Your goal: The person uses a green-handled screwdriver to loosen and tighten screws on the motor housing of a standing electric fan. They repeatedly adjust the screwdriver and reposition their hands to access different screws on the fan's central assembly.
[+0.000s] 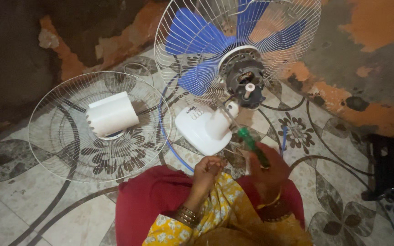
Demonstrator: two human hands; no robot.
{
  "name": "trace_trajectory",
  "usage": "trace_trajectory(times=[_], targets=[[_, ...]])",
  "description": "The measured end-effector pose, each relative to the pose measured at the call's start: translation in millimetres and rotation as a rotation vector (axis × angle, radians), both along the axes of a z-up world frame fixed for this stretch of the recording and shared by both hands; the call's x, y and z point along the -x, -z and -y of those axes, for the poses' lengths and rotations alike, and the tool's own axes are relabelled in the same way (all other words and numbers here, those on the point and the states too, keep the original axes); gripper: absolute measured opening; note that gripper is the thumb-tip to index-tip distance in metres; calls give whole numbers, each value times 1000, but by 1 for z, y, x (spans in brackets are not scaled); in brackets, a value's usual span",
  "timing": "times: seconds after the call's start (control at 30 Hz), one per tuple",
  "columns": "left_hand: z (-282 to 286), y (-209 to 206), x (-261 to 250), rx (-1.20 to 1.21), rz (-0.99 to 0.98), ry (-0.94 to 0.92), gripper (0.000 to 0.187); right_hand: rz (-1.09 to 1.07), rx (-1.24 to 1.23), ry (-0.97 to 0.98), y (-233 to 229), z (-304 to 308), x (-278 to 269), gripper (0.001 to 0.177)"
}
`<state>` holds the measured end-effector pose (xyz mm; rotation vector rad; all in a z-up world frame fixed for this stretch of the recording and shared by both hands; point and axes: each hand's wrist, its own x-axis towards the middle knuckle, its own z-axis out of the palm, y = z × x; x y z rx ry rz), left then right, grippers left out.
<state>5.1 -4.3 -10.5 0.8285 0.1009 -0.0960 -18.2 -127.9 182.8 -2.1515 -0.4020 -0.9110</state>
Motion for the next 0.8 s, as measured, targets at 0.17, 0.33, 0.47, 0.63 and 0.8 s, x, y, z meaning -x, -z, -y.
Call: trace_trajectory(times=[0.17,0.33,0.47,0.63,0.8], targets=[[-3,-7,2,-48,-2,10,13,65,92,63,3,-9,-8,25],[-1,-9,3,-11,-4,12,11,61,134,73,3,-7,-11,25],[-1,-6,1,-25,17,-5,11,43,110,115,3,-10,-12,24],[-1,-2,1,-31,32,9,13,54,117,105,1,-12,-12,24],[0,0,1,-43,33,-19,17,56,117,116,-1,-16,-11,23]])
